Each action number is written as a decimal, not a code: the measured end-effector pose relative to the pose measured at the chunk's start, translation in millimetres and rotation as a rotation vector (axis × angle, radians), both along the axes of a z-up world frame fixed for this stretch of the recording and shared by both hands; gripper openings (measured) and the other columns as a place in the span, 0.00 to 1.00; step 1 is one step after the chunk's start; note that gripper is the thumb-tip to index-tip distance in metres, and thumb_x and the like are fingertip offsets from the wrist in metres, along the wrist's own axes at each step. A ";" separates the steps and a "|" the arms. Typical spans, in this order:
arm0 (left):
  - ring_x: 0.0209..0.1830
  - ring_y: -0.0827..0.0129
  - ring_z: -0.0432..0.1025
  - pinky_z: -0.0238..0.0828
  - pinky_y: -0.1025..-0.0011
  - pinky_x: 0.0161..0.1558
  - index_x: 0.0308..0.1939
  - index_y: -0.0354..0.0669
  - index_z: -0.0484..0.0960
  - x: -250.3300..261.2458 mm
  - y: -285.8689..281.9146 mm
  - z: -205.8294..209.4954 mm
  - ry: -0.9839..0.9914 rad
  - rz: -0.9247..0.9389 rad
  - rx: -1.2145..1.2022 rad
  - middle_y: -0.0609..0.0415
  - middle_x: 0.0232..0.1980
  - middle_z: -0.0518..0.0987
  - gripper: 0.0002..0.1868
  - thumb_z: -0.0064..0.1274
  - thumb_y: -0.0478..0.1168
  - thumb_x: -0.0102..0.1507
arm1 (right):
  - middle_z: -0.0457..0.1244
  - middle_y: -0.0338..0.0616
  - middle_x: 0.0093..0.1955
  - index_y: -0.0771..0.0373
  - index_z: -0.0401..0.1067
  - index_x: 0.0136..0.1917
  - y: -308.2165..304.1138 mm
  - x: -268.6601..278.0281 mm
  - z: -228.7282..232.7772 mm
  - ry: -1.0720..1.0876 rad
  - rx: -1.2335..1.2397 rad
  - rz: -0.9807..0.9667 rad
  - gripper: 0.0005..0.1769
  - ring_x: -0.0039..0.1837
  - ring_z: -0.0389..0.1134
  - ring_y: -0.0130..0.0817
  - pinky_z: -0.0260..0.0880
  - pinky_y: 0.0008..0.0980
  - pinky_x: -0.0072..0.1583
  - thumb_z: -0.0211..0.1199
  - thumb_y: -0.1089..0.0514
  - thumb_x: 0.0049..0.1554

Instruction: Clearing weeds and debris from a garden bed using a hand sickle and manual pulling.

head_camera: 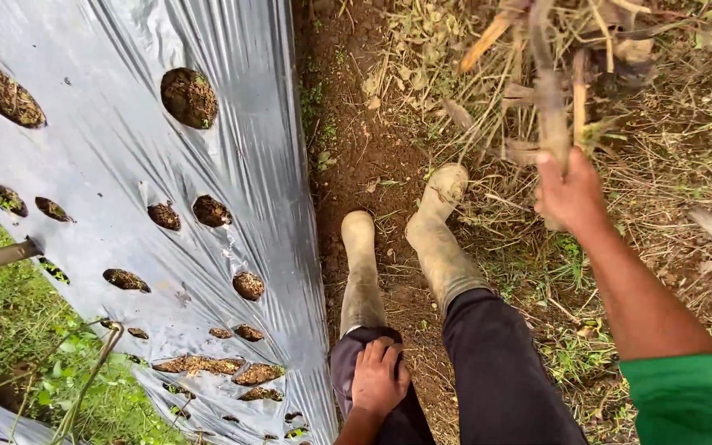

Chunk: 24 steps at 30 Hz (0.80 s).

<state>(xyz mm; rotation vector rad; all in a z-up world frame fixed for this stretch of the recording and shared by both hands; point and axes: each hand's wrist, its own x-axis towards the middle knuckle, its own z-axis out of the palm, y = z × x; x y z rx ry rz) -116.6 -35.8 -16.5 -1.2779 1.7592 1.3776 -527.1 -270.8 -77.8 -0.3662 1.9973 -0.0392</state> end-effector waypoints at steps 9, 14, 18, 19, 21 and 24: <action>0.49 0.50 0.70 0.69 0.48 0.51 0.53 0.45 0.81 -14.3 -14.9 0.6 0.045 0.061 -0.148 0.46 0.52 0.75 0.18 0.51 0.46 0.61 | 0.60 0.43 0.42 0.65 0.64 0.65 -93.5 56.0 -109.1 -0.208 0.016 0.487 0.22 0.33 0.58 0.30 0.66 0.31 0.32 0.46 0.44 0.73; 0.49 0.49 0.69 0.68 0.49 0.50 0.53 0.46 0.81 -22.4 -28.7 5.4 0.032 0.031 -0.193 0.45 0.53 0.75 0.18 0.51 0.47 0.61 | 0.63 0.56 0.46 0.71 0.60 0.70 -57.6 -43.9 -72.0 -0.051 0.152 0.660 0.26 0.36 0.63 0.39 0.70 0.36 0.35 0.47 0.46 0.74; 0.48 0.51 0.69 0.67 0.49 0.50 0.54 0.47 0.81 -32.0 -40.7 10.5 0.024 0.006 -0.219 0.47 0.52 0.74 0.20 0.52 0.47 0.60 | 0.62 0.55 0.40 0.70 0.61 0.70 -20.2 -131.1 -30.1 0.092 0.326 0.691 0.25 0.33 0.63 0.45 0.69 0.45 0.32 0.49 0.45 0.74; 0.48 0.51 0.69 0.66 0.50 0.51 0.54 0.47 0.82 -32.4 -45.2 13.8 0.035 -0.004 -0.236 0.48 0.52 0.75 0.20 0.51 0.46 0.60 | 0.63 0.57 0.41 0.71 0.62 0.66 -5.4 -153.2 -20.8 0.147 0.368 0.692 0.23 0.37 0.66 0.50 0.72 0.48 0.36 0.51 0.46 0.74; 0.50 0.51 0.69 0.65 0.50 0.53 0.55 0.47 0.81 -34.0 -57.6 22.2 0.011 -0.020 -0.217 0.48 0.53 0.74 0.20 0.51 0.47 0.61 | 0.65 0.59 0.43 0.69 0.58 0.72 29.4 -200.9 14.4 0.214 0.437 0.681 0.29 0.40 0.69 0.52 0.74 0.50 0.39 0.45 0.41 0.75; 0.53 0.52 0.69 0.67 0.51 0.55 0.56 0.47 0.81 -44.2 -80.3 27.4 -0.029 -0.007 -0.218 0.48 0.55 0.75 0.20 0.50 0.48 0.62 | 0.68 0.66 0.47 0.71 0.59 0.73 68.8 -264.2 72.6 0.290 0.486 0.627 0.34 0.44 0.72 0.57 0.76 0.52 0.43 0.41 0.36 0.77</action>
